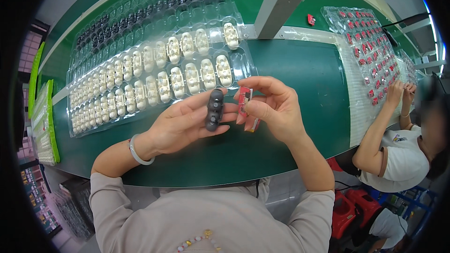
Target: The person inserts small batteries into black plastic electronic components at a factory assembly station. They pick up a component, insert a battery, and place the finished unit into a clear plastic tray. The process is repeated continuously for multiple units.
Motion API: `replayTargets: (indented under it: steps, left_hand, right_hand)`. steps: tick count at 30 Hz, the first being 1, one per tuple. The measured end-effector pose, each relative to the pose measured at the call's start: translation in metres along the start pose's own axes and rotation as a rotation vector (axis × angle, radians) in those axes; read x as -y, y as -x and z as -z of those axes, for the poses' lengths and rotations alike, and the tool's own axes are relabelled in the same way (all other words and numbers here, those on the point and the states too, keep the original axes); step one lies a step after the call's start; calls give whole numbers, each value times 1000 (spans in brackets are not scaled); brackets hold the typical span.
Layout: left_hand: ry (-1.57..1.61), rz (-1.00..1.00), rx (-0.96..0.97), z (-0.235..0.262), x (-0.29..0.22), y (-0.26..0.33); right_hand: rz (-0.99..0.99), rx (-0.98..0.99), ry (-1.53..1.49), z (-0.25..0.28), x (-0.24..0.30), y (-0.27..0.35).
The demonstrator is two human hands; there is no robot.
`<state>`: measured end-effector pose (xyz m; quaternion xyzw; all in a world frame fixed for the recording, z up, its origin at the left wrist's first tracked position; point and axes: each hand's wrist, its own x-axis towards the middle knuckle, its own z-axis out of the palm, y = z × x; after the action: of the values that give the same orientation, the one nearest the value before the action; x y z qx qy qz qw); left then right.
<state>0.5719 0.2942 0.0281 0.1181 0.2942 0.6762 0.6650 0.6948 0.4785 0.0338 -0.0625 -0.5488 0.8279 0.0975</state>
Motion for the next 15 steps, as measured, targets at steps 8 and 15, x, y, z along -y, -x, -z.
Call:
replayTargets:
  steps: [8, 15]
  left_hand:
    - [-158, -44, 10, 6, 1, 5]
    - [-137, -28, -55, 3, -8, 8]
  right_hand:
    - [-6, -1, 130, -11, -1, 4]
    - [-9, 4, 86, -3, -1, 3]
